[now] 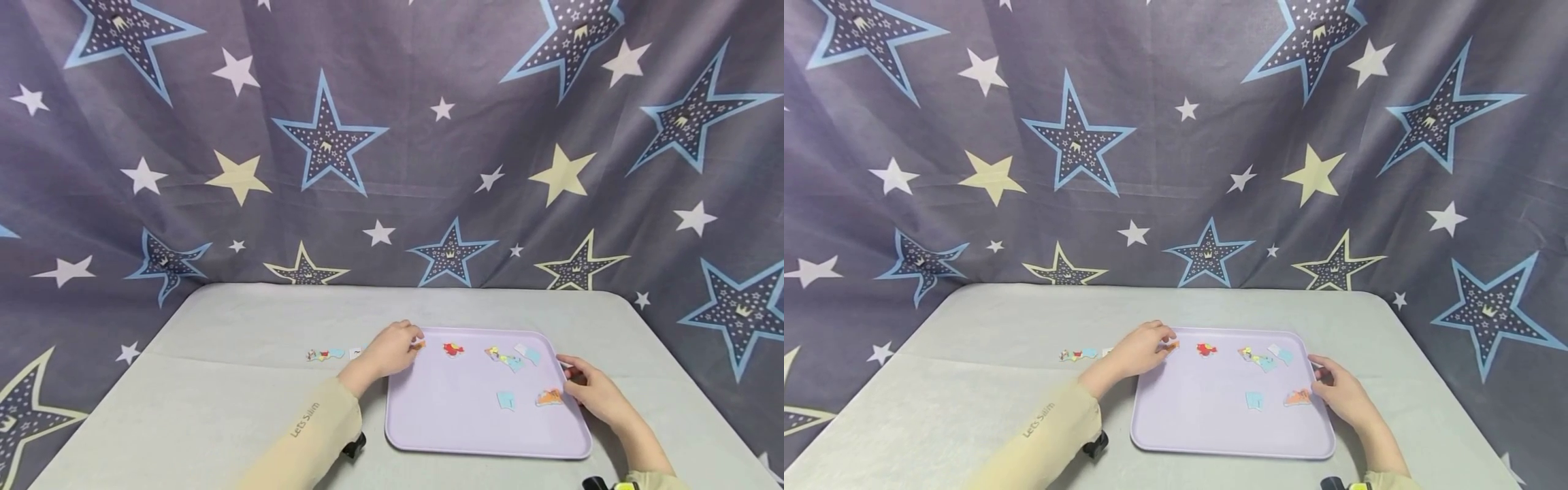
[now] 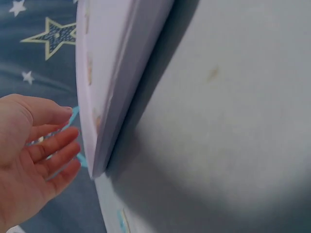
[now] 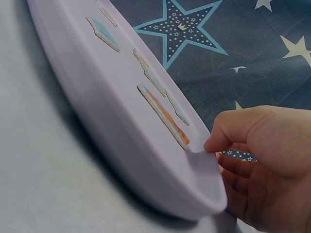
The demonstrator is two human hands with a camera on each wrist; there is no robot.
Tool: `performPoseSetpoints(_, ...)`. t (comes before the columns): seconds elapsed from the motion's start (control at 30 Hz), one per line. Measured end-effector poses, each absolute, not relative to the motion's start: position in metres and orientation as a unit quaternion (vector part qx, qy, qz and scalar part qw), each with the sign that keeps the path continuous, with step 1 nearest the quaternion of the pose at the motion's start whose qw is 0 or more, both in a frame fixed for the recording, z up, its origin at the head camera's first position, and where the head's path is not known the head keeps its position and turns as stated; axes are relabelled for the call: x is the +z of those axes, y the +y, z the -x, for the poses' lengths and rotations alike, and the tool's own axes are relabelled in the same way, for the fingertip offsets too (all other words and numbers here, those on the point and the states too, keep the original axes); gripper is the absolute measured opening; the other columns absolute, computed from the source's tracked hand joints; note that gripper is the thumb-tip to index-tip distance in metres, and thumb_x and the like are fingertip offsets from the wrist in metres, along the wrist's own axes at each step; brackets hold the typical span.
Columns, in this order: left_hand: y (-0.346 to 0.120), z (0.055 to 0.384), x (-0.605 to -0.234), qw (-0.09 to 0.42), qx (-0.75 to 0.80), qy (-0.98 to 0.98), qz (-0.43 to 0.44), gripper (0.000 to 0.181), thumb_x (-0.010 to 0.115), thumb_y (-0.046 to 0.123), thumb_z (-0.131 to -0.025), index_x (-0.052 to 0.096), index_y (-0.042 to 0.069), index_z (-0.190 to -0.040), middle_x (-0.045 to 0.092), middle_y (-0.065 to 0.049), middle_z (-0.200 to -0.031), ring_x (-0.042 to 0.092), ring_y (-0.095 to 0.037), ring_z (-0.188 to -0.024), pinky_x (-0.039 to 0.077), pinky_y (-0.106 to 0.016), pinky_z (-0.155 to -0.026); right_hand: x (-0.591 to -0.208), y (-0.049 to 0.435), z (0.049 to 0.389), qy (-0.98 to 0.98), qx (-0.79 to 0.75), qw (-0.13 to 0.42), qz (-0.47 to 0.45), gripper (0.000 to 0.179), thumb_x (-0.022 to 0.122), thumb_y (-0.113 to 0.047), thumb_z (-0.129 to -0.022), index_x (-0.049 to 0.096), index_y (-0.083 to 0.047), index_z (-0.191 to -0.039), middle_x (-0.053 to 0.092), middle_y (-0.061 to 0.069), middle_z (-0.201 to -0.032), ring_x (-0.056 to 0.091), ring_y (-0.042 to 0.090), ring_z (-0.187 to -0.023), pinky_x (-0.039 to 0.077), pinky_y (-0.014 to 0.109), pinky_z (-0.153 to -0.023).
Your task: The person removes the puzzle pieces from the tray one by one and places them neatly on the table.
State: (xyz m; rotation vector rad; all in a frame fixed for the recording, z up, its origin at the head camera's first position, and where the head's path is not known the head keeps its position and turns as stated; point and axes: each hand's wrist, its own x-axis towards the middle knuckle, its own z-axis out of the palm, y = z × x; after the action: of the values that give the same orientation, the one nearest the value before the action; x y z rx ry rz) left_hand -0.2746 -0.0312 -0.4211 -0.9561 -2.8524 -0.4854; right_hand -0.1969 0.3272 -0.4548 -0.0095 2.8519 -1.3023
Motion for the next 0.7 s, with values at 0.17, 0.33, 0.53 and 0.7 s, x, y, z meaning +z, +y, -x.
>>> performPoseSetpoints(0.17,-0.02,0.274,-0.429,0.028,-0.129,-0.949,0.287,0.03,0.061,0.012,-0.081,0.06,0.006,-0.11,0.059,-0.006,-0.102,0.054,-0.021,-0.093,0.044,-0.036,-0.085,-0.454,0.327,0.196,0.91,-0.415,0.007,0.0,0.052,0.053,0.001,-0.077,0.041,0.008,-0.128,0.05,0.013,-0.097,0.045,0.004,-0.068,0.042,0.022,-0.054)
performPoseSetpoints(0.33,-0.016,0.274,-0.435,0.016,-0.114,-0.958,0.261,0.038,0.063,0.017,-0.081,0.055,0.004,-0.115,0.054,-0.009,-0.11,0.051,-0.022,-0.1,0.041,-0.037,-0.091,-0.455,0.327,0.198,0.91,-0.414,0.012,-0.001,0.053,0.053,0.0,-0.078,0.04,0.008,-0.128,0.05,0.013,-0.098,0.045,0.005,-0.068,0.042,0.022,-0.054)
performPoseSetpoints(0.53,-0.014,0.275,-0.439,0.026,-0.11,-0.962,0.248,0.033,0.06,0.019,-0.083,0.059,0.0,-0.109,0.053,-0.012,-0.111,0.05,-0.024,-0.102,0.042,-0.038,-0.09,-0.456,0.328,0.198,0.909,-0.417,0.012,-0.002,0.054,0.054,0.0,-0.077,0.04,0.008,-0.128,0.05,0.013,-0.098,0.044,0.004,-0.067,0.041,0.022,-0.053)
performPoseSetpoints(0.7,-0.014,0.275,-0.44,0.03,-0.131,-0.958,0.252,0.023,0.061,0.017,-0.083,0.064,0.006,-0.104,0.054,-0.008,-0.105,0.05,-0.021,-0.096,0.043,-0.035,-0.085,-0.455,0.329,0.199,0.91,-0.414,0.011,-0.001,0.054,0.053,0.0,-0.077,0.04,0.008,-0.129,0.049,0.013,-0.098,0.044,0.005,-0.069,0.042,0.022,-0.054)
